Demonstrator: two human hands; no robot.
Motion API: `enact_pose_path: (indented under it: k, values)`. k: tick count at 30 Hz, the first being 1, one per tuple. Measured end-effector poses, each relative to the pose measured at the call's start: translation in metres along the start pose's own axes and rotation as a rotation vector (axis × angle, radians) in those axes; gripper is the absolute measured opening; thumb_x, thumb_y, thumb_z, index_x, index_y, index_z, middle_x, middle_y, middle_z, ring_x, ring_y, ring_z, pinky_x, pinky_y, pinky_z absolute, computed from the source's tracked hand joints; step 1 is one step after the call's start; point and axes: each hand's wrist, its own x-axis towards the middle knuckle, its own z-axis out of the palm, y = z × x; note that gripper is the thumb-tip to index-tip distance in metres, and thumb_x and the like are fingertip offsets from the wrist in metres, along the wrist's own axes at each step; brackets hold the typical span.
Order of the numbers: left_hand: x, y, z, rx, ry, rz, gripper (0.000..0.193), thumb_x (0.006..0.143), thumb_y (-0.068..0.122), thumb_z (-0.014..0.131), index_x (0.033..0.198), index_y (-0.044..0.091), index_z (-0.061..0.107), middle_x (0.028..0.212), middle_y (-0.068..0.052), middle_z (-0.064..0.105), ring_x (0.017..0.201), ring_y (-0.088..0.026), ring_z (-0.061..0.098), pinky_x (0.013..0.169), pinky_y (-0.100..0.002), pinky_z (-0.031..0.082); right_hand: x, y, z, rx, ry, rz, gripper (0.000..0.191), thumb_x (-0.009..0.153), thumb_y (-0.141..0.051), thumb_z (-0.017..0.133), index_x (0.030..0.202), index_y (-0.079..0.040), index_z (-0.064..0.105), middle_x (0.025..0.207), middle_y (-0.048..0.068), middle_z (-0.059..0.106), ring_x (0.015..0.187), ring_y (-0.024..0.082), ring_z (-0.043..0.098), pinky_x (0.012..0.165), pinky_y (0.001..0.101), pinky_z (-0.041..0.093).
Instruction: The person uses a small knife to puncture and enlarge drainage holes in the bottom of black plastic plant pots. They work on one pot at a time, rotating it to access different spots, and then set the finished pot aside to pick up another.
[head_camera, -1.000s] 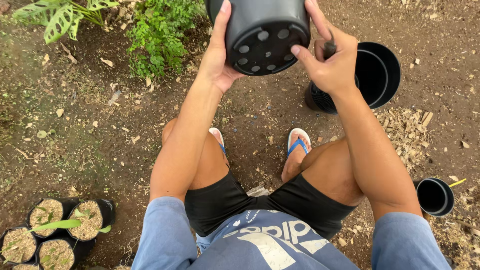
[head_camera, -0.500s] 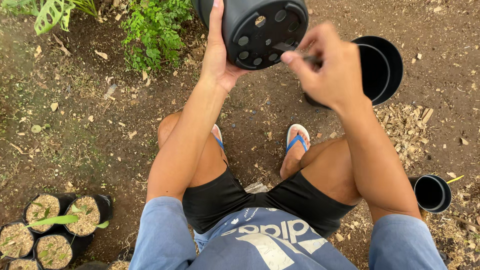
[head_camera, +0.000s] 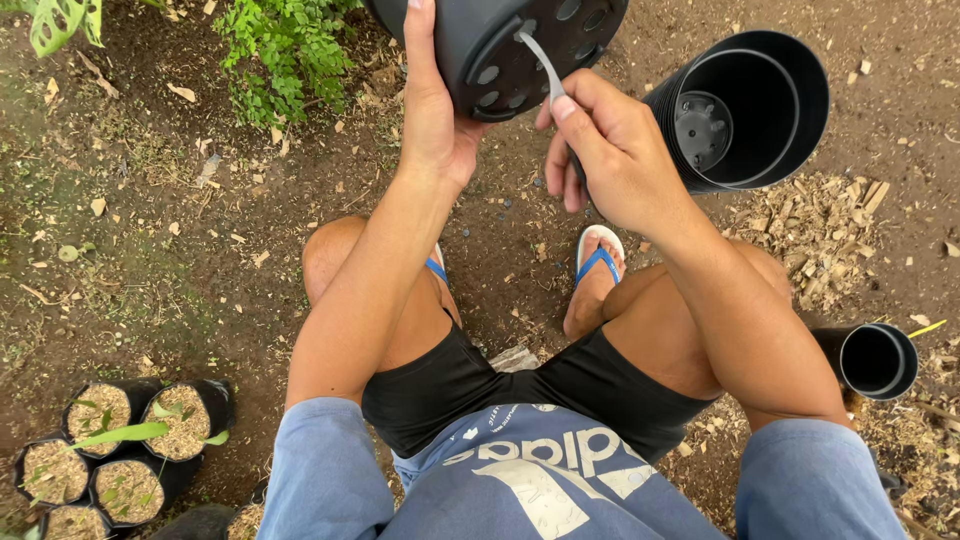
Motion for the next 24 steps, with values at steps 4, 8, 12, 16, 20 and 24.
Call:
enact_pose_path:
  k: [4, 8, 12, 16, 20, 24]
  values:
    - [-0.003, -0.006, 0.004, 0.042, 0.041, 0.035, 0.094, 0.081, 0.084, 0.06, 0.134, 0.006, 0.055, 0.12, -0.014, 0.065, 0.111, -0.026, 0.069, 0.088, -0.05, 0.061, 0.001, 0.002, 0.004, 0.405, -0.122, 0.137, 0.028, 0.113, -0.024, 0.04, 0.104, -0.002, 0.054, 0.063, 0.011, 0.062, 0.041, 0.014, 0.053, 0.039, 0.0253, 0.043]
    - [-0.006, -0.008, 0.008, -0.005, 0.03, 0.06, 0.093, 0.082, 0.081, 0.058, 0.136, 0.005, 0.055, 0.123, -0.011, 0.065, 0.113, -0.022, 0.067, 0.09, -0.044, 0.061, -0.005, 0.003, 0.002, 0.811, -0.223, 0.209, 0.027, 0.114, -0.023, 0.04, 0.105, -0.001, 0.053, 0.062, 0.014, 0.058, 0.04, 0.017, 0.05, 0.039, 0.0281, 0.042]
    - [-0.007, -0.01, 0.009, -0.011, 0.035, 0.061, 0.092, 0.081, 0.081, 0.057, 0.134, 0.005, 0.056, 0.12, -0.01, 0.065, 0.11, -0.022, 0.068, 0.086, -0.042, 0.062, -0.005, 0.001, -0.004, 0.897, -0.238, 0.165, 0.029, 0.115, -0.022, 0.039, 0.107, 0.001, 0.055, 0.062, 0.015, 0.057, 0.038, 0.017, 0.045, 0.038, 0.0281, 0.041]
    - [-0.008, -0.013, 0.009, -0.041, 0.046, 0.06, 0.091, 0.081, 0.08, 0.058, 0.133, 0.006, 0.054, 0.12, -0.009, 0.064, 0.109, -0.02, 0.067, 0.086, -0.041, 0.062, -0.008, -0.003, -0.002, 0.689, -0.094, 0.155, 0.03, 0.113, -0.022, 0.04, 0.107, 0.001, 0.058, 0.063, 0.017, 0.061, 0.034, 0.015, 0.044, 0.034, 0.0259, 0.037]
    - [-0.007, -0.016, 0.008, -0.026, 0.041, 0.064, 0.09, 0.082, 0.078, 0.06, 0.133, 0.004, 0.055, 0.12, -0.01, 0.065, 0.109, -0.02, 0.068, 0.086, -0.04, 0.061, -0.013, -0.009, 0.001, 0.489, -0.062, 0.043, 0.027, 0.114, -0.021, 0.042, 0.114, 0.001, 0.058, 0.065, 0.014, 0.063, 0.038, 0.013, 0.048, 0.038, 0.0241, 0.039]
    - [-0.007, -0.018, 0.005, -0.017, 0.062, 0.08, 0.089, 0.084, 0.076, 0.062, 0.134, 0.003, 0.055, 0.12, -0.009, 0.063, 0.107, -0.02, 0.066, 0.084, -0.038, 0.059, -0.016, -0.015, 0.001, 0.357, -0.092, -0.01, 0.027, 0.114, -0.018, 0.043, 0.125, 0.0, 0.06, 0.063, 0.006, 0.058, 0.043, 0.009, 0.05, 0.041, 0.0228, 0.042]
